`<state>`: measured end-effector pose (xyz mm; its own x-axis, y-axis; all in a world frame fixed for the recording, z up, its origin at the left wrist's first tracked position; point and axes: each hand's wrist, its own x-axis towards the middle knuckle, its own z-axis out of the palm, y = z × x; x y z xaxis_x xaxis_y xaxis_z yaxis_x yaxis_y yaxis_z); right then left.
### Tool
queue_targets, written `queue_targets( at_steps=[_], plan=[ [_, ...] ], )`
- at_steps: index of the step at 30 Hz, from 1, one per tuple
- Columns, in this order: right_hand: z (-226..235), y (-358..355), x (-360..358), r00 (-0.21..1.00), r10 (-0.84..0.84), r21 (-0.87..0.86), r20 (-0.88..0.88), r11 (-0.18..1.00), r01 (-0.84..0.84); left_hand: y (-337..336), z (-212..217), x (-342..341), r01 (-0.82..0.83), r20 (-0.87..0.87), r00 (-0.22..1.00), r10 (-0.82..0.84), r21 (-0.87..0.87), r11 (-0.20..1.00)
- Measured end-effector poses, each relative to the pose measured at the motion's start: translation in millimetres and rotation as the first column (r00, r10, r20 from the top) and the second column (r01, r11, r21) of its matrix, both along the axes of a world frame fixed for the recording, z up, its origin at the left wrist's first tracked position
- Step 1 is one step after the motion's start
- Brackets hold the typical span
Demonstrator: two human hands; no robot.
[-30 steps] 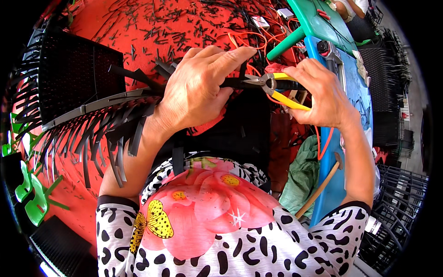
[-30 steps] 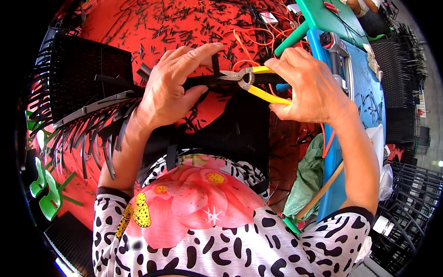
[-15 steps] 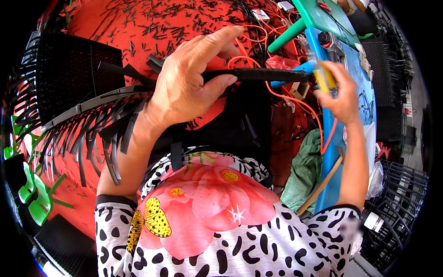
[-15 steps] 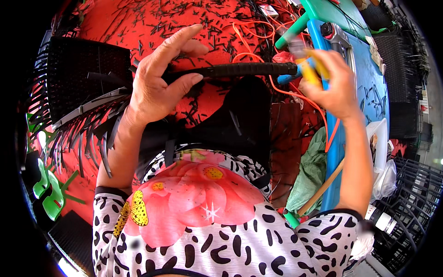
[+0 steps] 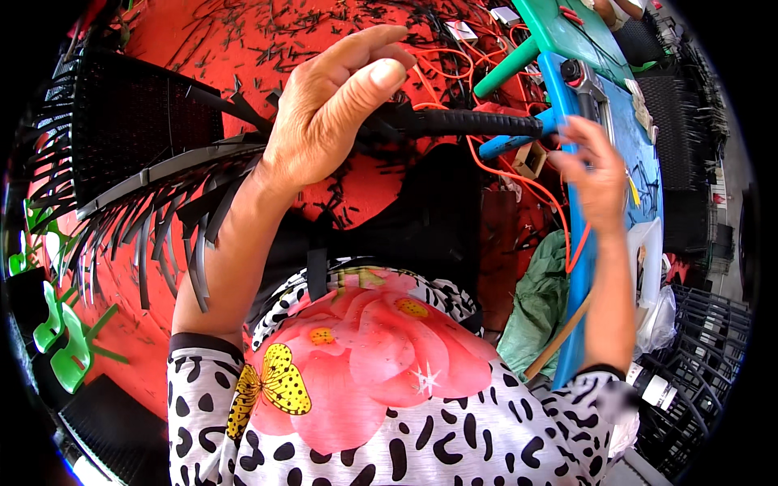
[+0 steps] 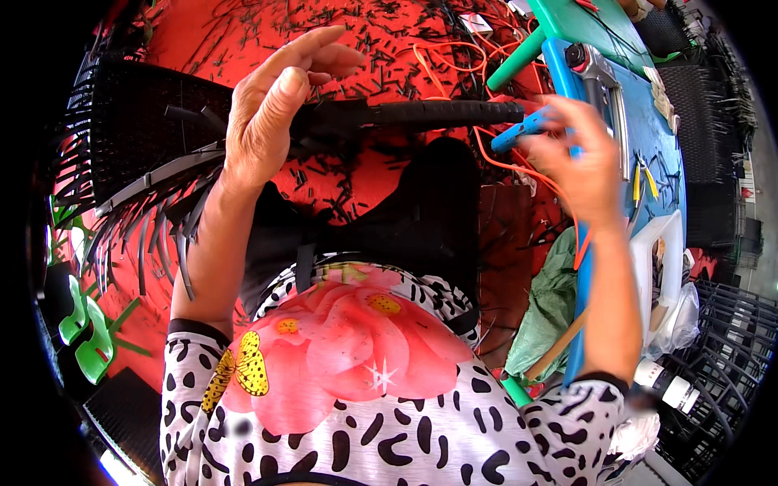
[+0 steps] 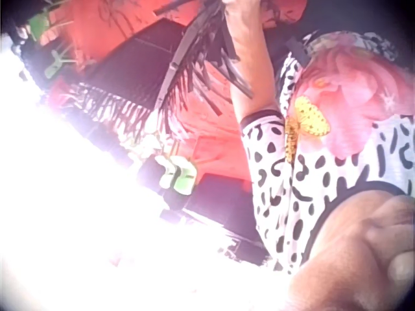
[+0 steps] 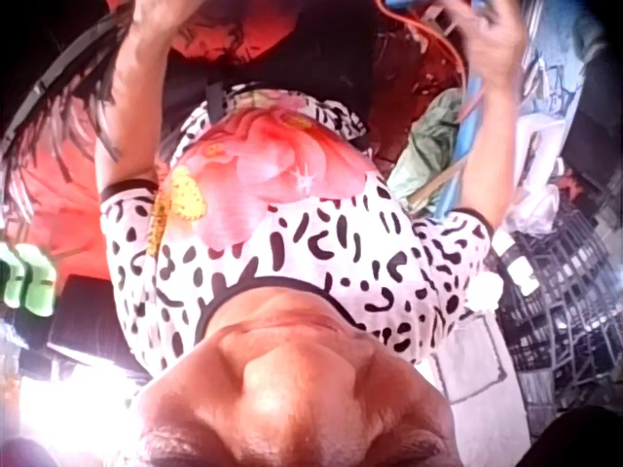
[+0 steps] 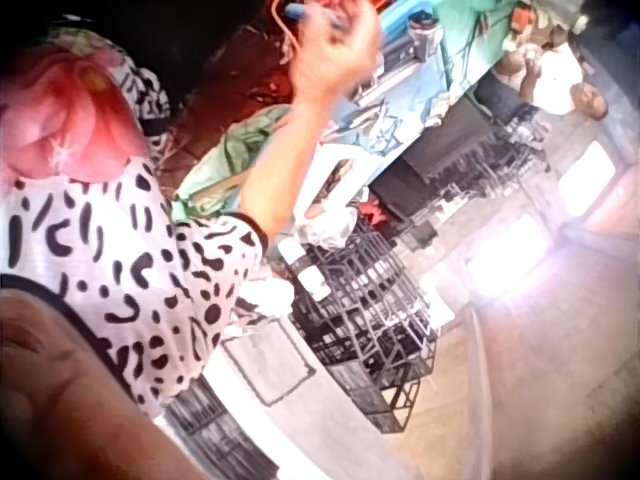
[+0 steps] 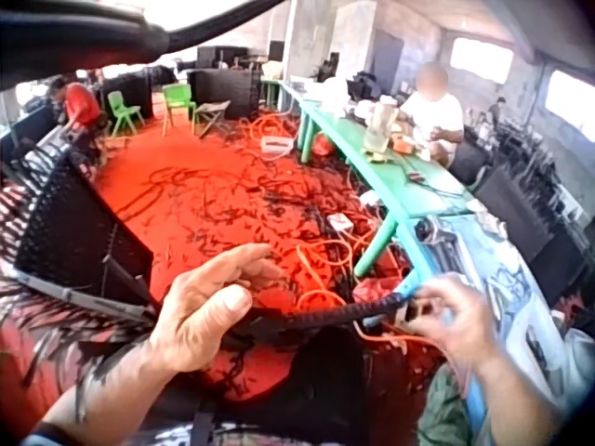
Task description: The person sits on the floor and assembles a black plastic basket by attaching strips to its frame. They use a pneumatic nail gun to secure the strips and pliers to trim excess material. The process is repeated for multiple sections of the basket.
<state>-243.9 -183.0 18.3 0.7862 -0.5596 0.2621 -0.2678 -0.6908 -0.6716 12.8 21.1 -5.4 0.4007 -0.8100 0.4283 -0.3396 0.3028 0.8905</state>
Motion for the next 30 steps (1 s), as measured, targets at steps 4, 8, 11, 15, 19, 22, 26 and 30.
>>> queue_targets(
  at_steps=[4, 8, 11, 15, 19, 22, 26, 30],
  plan=[
    [-1.8, 68.5, 90.9, 0.884, 0.455, -0.231, 0.108, 0.876, -0.423, -0.8, -2.4, -0.5, 0.003, -0.04, 0.999, -0.003, 0.004, 1.0],
    [-10.9, 66.3, 110.5, 0.899, 0.408, 0.092, 0.158, 0.901, -0.424, 7.3, 3.2, -7.4, -0.089, 0.114, 0.989, 0.096, -0.069, 0.994],
    [-31.5, 52.0, 109.2, 0.834, 0.36, 0.216, 0.417, 0.853, -0.476, 7.7, -0.9, -8.1, -0.071, 0.5, 0.809, 0.308, -0.437, 0.897],
    [-19.1, 60.1, 109.6, 0.897, 0.297, 0.314, 0.327, 0.861, -0.4, 6.7, 4.7, -44.9, 0.321, 0.768, 0.634, 0.095, -0.373, 0.871],
    [-20.4, 65.0, 106.4, 0.915, 0.183, 0.304, 0.361, 0.904, -0.301, -8.5, -12.5, -37.4, -0.099, 0.809, 0.55, 0.208, -0.184, 0.978],
    [-28.5, 72.9, 106.4, 0.888, 0.161, 0.016, 0.431, 0.982, -0.186, -7.3, -12.7, -23.8, -0.233, 0.845, 0.516, 0.14, -0.019, 0.972],
    [-33.5, 94.9, 97.0, 0.83, 0.121, 0.218, 0.545, 0.935, -0.28, -5.6, -9.3, -20.3, -0.279, 0.874, 0.485, 0.03, 0.122, 0.953],
    [-31.5, 104.4, 95.4, 0.851, -0.016, 0.487, 0.525, 0.825, -0.285, -8.0, -6.1, -17.5, -0.201, 0.844, 0.527, -0.096, 0.234, 0.951]
  ],
)
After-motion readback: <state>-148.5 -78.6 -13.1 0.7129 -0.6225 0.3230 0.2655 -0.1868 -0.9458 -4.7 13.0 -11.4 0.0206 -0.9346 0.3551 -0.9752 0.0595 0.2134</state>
